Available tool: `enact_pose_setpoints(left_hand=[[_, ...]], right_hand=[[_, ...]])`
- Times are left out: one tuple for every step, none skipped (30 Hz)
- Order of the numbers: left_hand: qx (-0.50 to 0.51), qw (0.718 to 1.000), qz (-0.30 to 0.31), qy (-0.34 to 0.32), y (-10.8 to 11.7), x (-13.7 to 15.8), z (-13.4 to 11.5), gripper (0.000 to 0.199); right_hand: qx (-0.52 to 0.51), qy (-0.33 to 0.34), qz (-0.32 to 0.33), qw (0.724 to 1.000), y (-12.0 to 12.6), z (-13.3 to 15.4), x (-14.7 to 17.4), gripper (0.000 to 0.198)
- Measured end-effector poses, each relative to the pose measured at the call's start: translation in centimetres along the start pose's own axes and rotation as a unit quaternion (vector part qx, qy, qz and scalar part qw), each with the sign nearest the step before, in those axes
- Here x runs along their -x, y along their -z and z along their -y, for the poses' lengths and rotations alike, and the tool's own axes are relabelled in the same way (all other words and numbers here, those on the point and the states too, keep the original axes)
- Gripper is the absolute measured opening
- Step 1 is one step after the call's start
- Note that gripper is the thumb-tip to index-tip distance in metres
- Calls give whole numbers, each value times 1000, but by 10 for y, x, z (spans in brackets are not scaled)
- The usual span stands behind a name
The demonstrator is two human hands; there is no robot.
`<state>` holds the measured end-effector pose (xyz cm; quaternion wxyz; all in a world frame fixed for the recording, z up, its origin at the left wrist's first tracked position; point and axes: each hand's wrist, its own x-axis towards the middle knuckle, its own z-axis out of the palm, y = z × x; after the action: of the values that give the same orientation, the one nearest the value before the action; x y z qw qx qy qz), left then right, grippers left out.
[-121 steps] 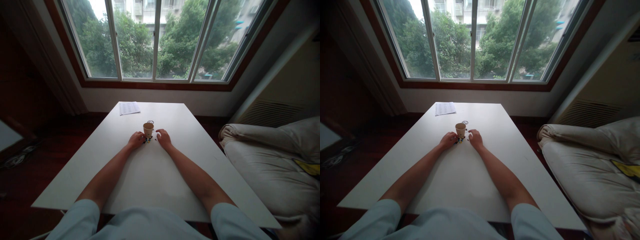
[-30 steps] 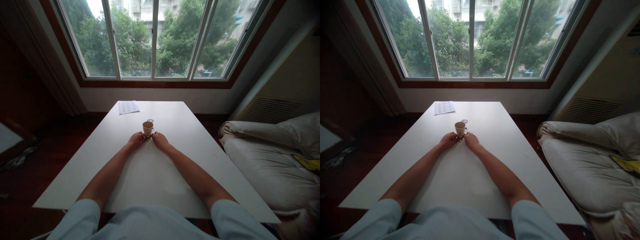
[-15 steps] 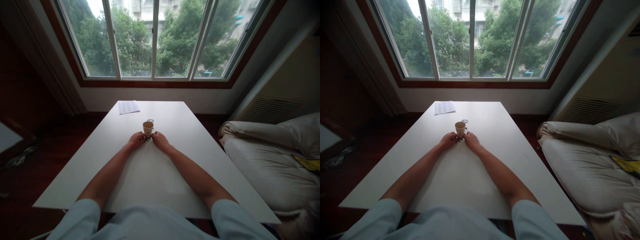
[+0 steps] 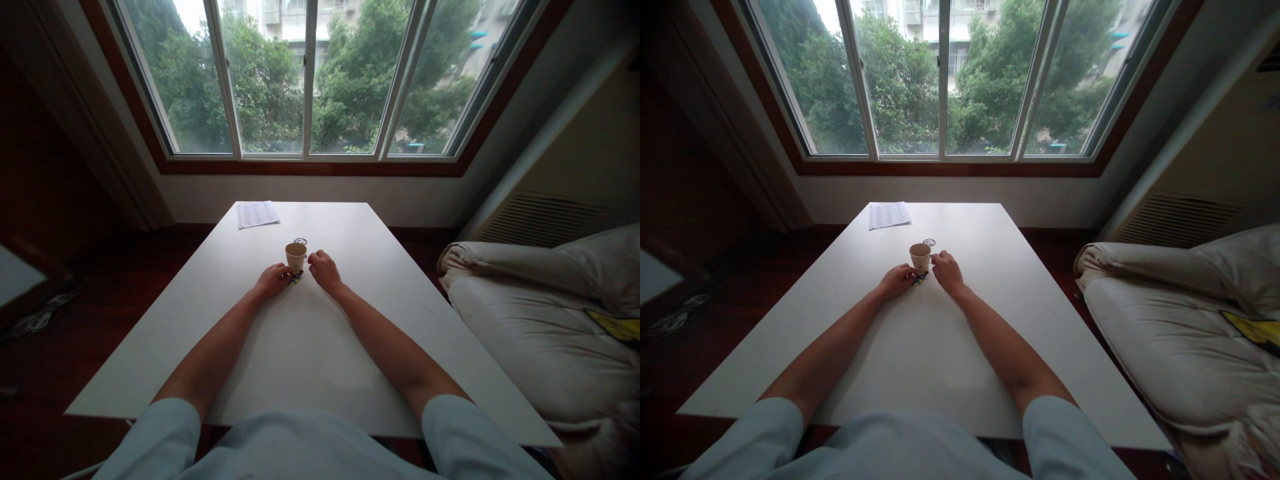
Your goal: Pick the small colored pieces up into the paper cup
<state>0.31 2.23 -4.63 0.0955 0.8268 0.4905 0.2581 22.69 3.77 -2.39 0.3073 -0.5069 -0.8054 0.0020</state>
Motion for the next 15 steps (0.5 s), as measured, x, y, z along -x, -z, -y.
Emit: enact_pose_setpoints(left_hand=[[1,1000,0,1,0,0,0,26],[1,1000,1,4,0,0,0,26],[1,1000,2,7,0,0,0,26],[1,1000,3,9,0,-1,-1,26],[0,1000,4,10,0,-1,-1,26],[0,1000,4,10,0,-1,-1,26],[0,1000,3,9,1,-1,0,26],[0,1000,2,7,1,0,0,26],[0,1000,2,4,1,0,1,26],[0,1000,2,1,2,0,1,26],[1,1000,2,-1,2,0,2,26],[2,1000,2,-1,2,1,3,27],[3,1000,2,0,2,1,4,27],[4,1000,2,2,2,1,4,27],[5,1000,1,5,2,2,5,27]], right_hand=[[-14,1,-17,1000,1,-2,-2,23],[-27,5,-31,999,2,-3,-3,22],[-40,11,-41,998,2,-3,-4,22],[-51,18,-48,997,2,-3,-5,21],[-62,27,-52,996,2,-1,-5,21],[-72,37,-54,995,3,1,-5,21],[-82,45,-56,994,3,3,-6,21],[-91,51,-58,993,3,5,-6,21],[-100,54,-61,992,4,8,-7,21],[-107,54,-66,991,5,9,-8,21],[-114,53,-73,989,6,11,-9,21],[-120,50,-82,988,8,12,-11,21],[-126,48,-89,987,9,13,-12,21],[-133,49,-92,986,11,14,-13,21],[-141,53,-92,984,13,15,-15,21]])
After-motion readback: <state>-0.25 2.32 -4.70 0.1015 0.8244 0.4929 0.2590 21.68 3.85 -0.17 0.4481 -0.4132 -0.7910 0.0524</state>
